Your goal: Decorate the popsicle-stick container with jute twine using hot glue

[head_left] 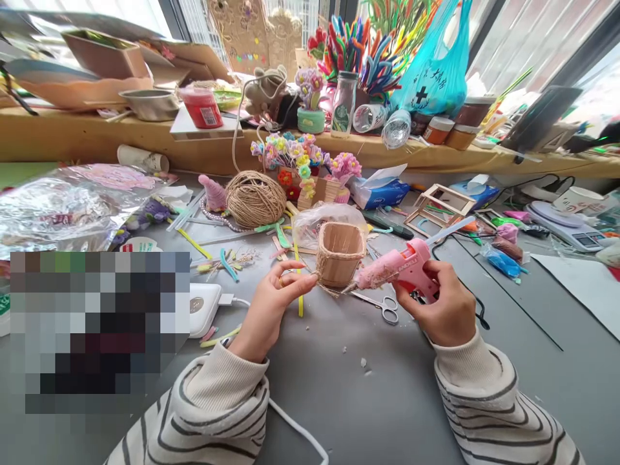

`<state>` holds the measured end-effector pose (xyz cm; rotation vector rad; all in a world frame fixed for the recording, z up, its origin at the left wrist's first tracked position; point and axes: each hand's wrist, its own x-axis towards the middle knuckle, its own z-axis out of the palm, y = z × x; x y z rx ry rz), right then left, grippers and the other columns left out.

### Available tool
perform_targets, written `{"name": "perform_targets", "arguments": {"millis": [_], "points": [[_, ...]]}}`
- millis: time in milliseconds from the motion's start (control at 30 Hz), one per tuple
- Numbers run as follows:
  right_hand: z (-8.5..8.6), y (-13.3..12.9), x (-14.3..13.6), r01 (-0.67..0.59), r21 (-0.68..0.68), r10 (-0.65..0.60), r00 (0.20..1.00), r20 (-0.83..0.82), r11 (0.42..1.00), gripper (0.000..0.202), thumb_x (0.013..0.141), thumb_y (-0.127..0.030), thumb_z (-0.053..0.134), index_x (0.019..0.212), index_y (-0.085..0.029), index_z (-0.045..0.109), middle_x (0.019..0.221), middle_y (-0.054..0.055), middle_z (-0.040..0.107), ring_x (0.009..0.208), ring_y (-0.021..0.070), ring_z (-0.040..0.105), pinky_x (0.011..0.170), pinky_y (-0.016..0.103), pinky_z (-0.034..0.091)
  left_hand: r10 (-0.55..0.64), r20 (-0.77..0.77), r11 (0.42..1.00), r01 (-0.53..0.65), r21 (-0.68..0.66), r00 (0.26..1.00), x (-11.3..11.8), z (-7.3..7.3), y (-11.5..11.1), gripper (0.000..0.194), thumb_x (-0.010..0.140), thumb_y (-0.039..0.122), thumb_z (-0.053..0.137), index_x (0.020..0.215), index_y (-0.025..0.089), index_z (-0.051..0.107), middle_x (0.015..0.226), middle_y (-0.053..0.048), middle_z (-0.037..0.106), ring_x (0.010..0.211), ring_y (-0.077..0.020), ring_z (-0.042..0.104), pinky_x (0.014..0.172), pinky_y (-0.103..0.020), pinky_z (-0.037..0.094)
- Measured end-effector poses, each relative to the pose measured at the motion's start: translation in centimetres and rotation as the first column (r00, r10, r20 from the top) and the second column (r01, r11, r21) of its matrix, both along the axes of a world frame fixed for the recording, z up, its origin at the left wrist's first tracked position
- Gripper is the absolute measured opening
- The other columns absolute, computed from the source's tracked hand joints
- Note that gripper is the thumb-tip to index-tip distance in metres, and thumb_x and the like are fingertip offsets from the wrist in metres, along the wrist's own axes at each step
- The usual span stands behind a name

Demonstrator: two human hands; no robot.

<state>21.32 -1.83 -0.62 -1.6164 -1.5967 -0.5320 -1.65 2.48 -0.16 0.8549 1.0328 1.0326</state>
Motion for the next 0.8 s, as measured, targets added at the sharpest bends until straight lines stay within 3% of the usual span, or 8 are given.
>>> {"name": "perform_targets", "arguments": {"millis": [167, 300, 400, 467, 567, 700, 800], "points": [[0.7, 0.1, 1.2, -0.01, -0.097, -0.027, 0.927, -0.374, 0.995, 0.042, 0.056, -0.049, 0.065, 0.081, -0.018, 0.051, 0.064, 0.001, 0.057, 0.049, 0.0123, 0.051, 0.046, 0.025, 0.044, 0.003, -0.016, 1.0, -0.003, -0.015, 1.0, -0.1, -0.1, 0.1, 0.039, 0.057, 0.025, 0.074, 0.086, 0.018, 0.05, 0.061, 0.004, 0.063, 0.066, -0.0079, 0.057, 0.072, -0.022, 0.041], [0.9, 0.5, 2.3, -0.14, -0.098, 0.034, 0.721, -0.692, 0.985, 0.044, 0.055, -0.048, 0.068, 0.083, -0.017, 0.052, 0.069, 0.002, 0.059, 0.054, 0.0128, 0.053, 0.046, 0.024, 0.044, 0.017, 0.0, 1.0, -0.017, -0.018, 1.0, -0.1, 0.0, 0.2, 0.04, 0.055, 0.025, 0.075, 0.085, 0.018, 0.05, 0.059, 0.005, 0.062, 0.065, -0.0079, 0.057, 0.072, -0.021, 0.042], [0.7, 1.1, 3.7, -0.189, -0.074, 0.045, 0.559, -0.828, 0.979, 0.042, 0.056, -0.048, 0.067, 0.081, -0.018, 0.052, 0.065, 0.0, 0.058, 0.048, 0.0107, 0.05, 0.041, 0.023, 0.041, 0.022, 0.011, 1.0, -0.022, -0.019, 1.0, 0.0, 0.1, 0.2, 0.041, 0.052, 0.024, 0.076, 0.084, 0.018, 0.05, 0.059, 0.004, 0.062, 0.063, -0.0083, 0.057, 0.071, -0.021, 0.043], [0.5, 1.4, 4.8, -0.147, -0.088, 0.002, 0.522, -0.853, 0.985, 0.043, 0.056, -0.049, 0.067, 0.08, -0.017, 0.052, 0.064, 0.0, 0.057, 0.046, 0.0109, 0.05, 0.038, 0.022, 0.04, 0.023, 0.016, 1.0, -0.023, -0.019, 1.0, 0.0, 0.2, 0.2, 0.041, 0.052, 0.024, 0.076, 0.084, 0.017, 0.051, 0.06, 0.004, 0.063, 0.063, -0.0084, 0.057, 0.071, -0.021, 0.043], [0.3, 1.9, 6.5, -0.003, -0.185, -0.144, 0.616, -0.775, 0.983, 0.048, 0.055, -0.054, 0.064, 0.082, -0.016, 0.054, 0.065, 0.002, 0.057, 0.048, 0.0117, 0.049, 0.037, 0.022, 0.036, 0.04, 0.013, 0.999, -0.04, -0.022, 0.999, 0.1, 0.3, 0.2, 0.042, 0.051, 0.024, 0.076, 0.083, 0.017, 0.051, 0.058, 0.004, 0.062, 0.062, -0.0089, 0.057, 0.07, -0.022, 0.043], [-0.4, 2.6, 8.1, 0.172, -0.333, -0.324, 0.814, -0.481, 0.927, 0.046, 0.054, -0.056, 0.06, 0.074, -0.014, 0.058, 0.063, 0.002, 0.055, 0.052, 0.0133, 0.045, 0.047, 0.028, 0.038, 0.055, 0.011, 0.998, -0.055, -0.02, 0.998, 0.2, 0.3, 0.2, 0.042, 0.05, 0.025, 0.077, 0.082, 0.017, 0.052, 0.058, 0.004, 0.061, 0.061, -0.0093, 0.057, 0.069, -0.023, 0.043], [-1.4, 3.2, 8.7, 0.222, -0.387, -0.363, 0.867, -0.342, 0.895, 0.043, 0.051, -0.056, 0.058, 0.064, -0.015, 0.058, 0.063, 0.004, 0.055, 0.057, 0.0166, 0.046, 0.054, 0.031, 0.037, 0.073, 0.005, 0.997, -0.073, -0.009, 0.997, 0.3, 0.4, 0.1, 0.041, 0.051, 0.025, 0.076, 0.082, 0.017, 0.052, 0.057, 0.004, 0.061, 0.061, -0.0088, 0.057, 0.07, -0.023, 0.043]]}}
